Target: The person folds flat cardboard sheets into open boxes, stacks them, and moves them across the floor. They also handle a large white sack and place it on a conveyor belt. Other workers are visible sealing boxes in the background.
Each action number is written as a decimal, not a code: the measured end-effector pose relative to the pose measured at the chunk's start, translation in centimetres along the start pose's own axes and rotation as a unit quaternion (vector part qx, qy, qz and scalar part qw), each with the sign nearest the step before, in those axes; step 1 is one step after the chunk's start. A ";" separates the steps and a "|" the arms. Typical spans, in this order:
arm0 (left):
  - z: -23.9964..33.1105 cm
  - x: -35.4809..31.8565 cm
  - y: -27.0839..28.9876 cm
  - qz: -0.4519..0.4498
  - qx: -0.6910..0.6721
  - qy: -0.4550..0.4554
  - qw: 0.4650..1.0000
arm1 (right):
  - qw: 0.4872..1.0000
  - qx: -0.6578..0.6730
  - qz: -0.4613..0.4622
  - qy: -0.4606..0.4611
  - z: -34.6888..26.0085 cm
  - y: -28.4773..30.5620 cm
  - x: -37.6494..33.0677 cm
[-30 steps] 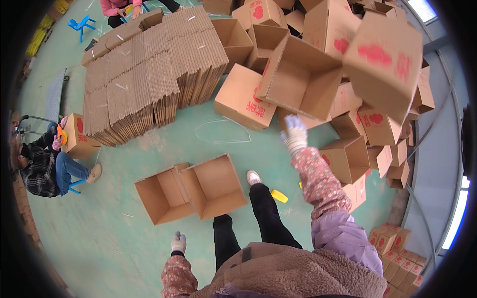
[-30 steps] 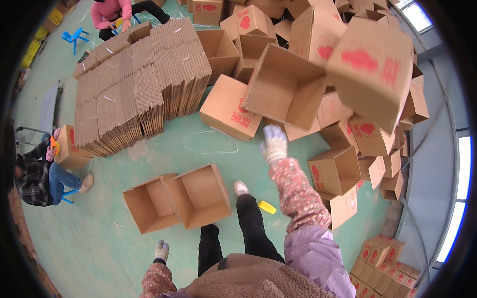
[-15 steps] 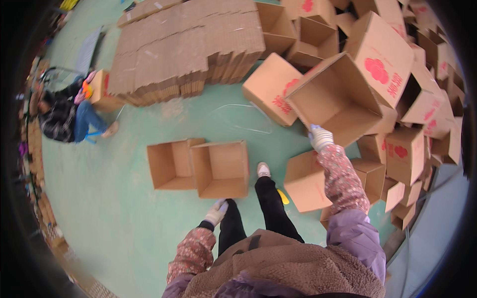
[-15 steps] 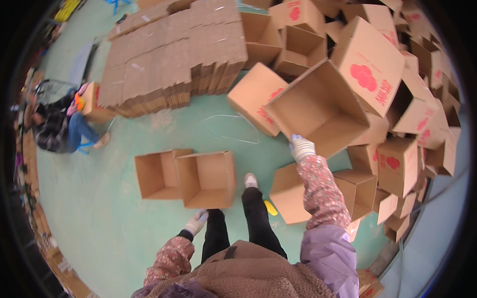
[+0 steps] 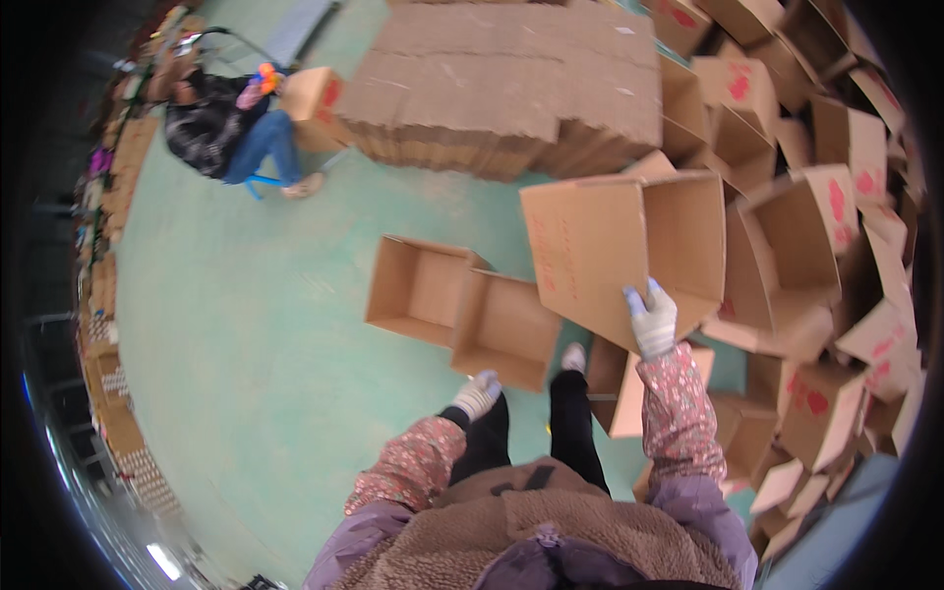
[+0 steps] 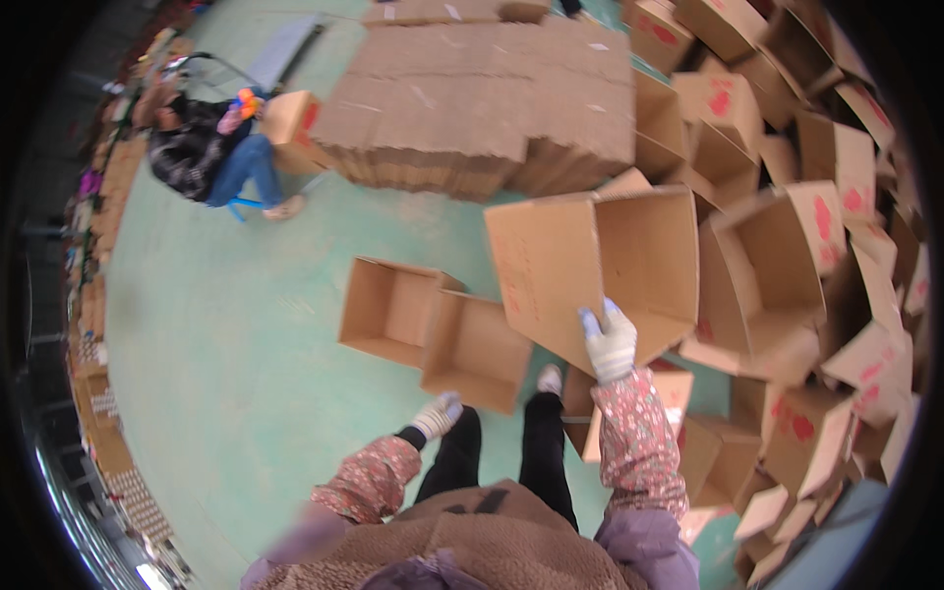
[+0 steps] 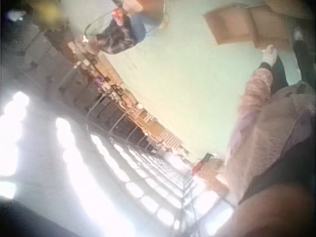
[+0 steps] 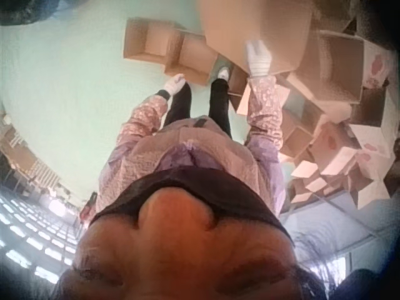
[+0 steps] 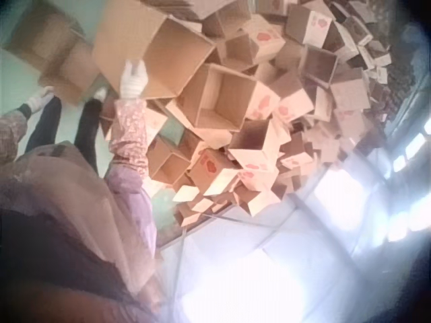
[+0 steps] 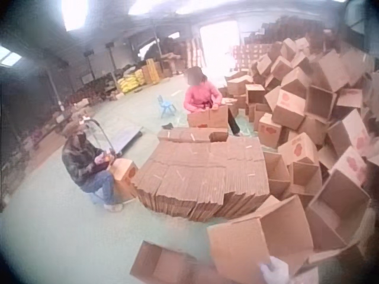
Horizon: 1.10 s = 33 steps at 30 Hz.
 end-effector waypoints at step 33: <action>-9.9 -9.1 -2.0 0.004 -0.122 0.155 0.980 | 0.964 0.237 0.121 -0.003 -8.7 -18.9 3.7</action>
Point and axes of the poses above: each hand's wrist, its own x-axis towards the middle knuckle, its own y-axis out of the back of the hand, z = x × y, the point moved 5 cm from there along x, towards the middle knuckle, and after that the axes turned 3 degrees about -z, right-handed, at the moved point
